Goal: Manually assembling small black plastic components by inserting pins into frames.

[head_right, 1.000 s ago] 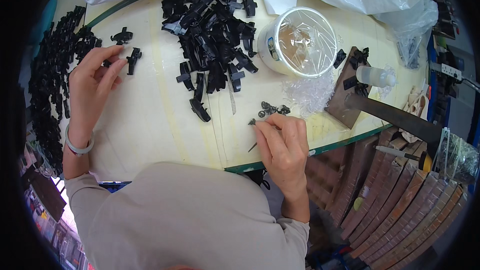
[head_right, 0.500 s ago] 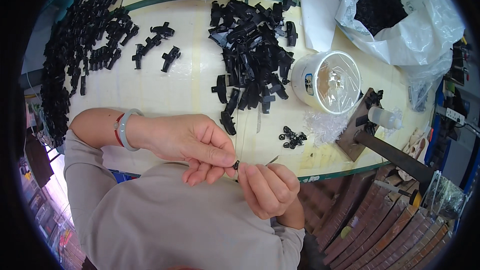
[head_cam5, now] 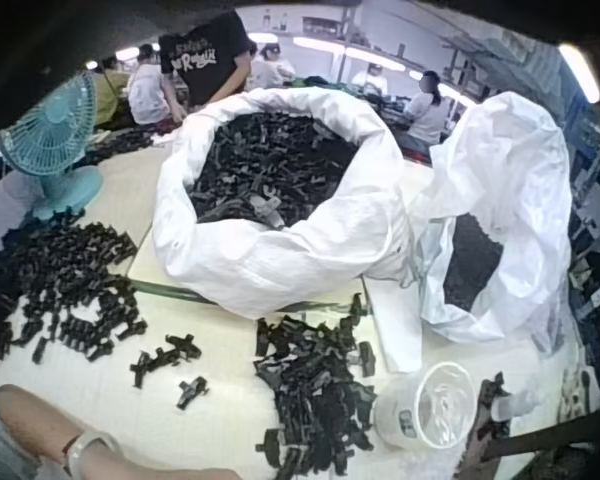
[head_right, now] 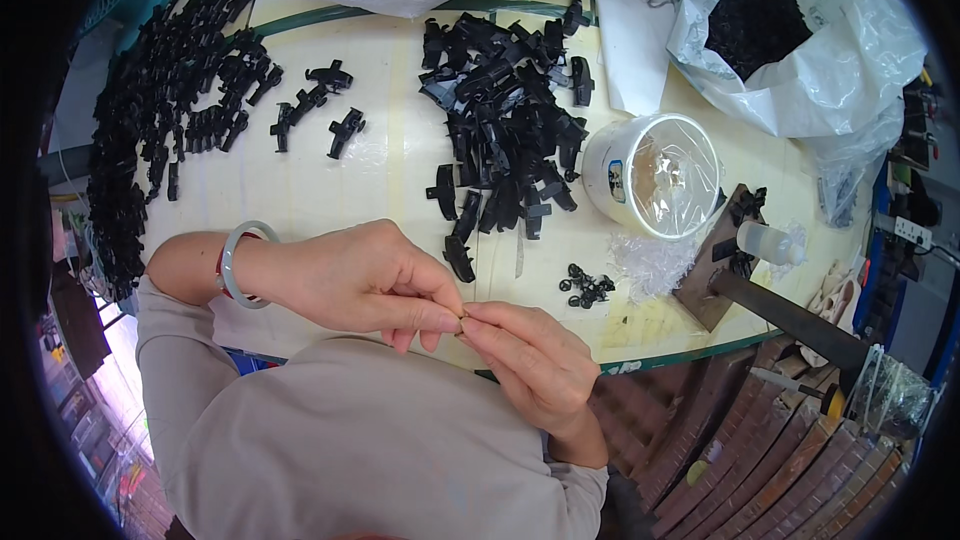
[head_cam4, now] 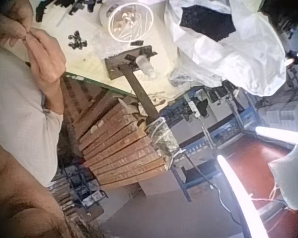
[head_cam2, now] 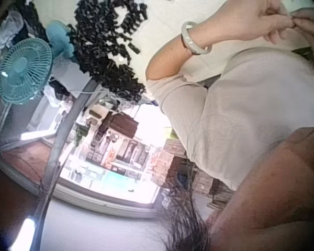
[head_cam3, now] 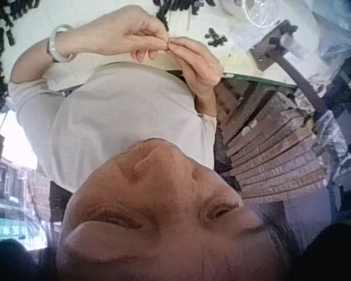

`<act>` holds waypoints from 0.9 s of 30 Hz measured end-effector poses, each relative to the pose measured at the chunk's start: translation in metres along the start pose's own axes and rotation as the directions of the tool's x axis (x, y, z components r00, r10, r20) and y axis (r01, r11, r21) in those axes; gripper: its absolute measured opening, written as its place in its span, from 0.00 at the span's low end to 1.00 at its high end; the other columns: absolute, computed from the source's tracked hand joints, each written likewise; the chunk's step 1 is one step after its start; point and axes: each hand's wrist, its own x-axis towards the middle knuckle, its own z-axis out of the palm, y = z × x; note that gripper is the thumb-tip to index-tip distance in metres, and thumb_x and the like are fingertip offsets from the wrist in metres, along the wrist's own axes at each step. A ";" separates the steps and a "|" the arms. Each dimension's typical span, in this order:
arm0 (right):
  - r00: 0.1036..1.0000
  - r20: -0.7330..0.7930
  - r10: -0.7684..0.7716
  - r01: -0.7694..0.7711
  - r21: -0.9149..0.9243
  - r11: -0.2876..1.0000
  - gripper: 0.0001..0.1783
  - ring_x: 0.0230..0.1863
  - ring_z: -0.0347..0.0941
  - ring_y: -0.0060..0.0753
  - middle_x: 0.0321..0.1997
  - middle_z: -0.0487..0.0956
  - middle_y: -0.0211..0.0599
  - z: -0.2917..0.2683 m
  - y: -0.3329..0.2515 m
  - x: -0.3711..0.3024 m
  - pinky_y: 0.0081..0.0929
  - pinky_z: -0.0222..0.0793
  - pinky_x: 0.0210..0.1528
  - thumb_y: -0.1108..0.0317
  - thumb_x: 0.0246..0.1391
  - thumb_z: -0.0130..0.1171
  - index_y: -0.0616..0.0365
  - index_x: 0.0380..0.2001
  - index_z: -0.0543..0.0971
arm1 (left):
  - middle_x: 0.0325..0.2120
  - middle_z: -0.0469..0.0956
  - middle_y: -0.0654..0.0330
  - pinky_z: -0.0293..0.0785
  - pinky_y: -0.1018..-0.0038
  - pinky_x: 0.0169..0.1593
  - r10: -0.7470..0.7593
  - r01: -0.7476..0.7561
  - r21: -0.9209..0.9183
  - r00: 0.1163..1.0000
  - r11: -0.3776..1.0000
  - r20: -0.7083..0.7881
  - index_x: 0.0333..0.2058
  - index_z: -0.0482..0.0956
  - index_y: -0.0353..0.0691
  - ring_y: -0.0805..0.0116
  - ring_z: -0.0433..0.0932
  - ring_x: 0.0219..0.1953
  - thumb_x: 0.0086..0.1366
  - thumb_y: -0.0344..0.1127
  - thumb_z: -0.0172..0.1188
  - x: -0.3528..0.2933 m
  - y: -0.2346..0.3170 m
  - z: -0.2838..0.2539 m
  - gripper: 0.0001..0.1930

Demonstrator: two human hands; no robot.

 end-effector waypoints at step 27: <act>0.898 -0.370 -0.237 -0.085 -0.675 0.733 0.11 0.26 0.72 0.31 0.32 0.81 0.39 -0.063 0.049 0.053 0.21 0.68 0.28 0.84 0.39 0.65 0.65 0.31 0.80 | 0.28 0.71 0.57 0.67 0.75 0.27 0.415 0.047 0.620 0.703 0.783 -0.577 0.34 0.75 0.33 0.68 0.69 0.20 0.48 0.30 0.69 0.013 -0.020 -0.028 0.15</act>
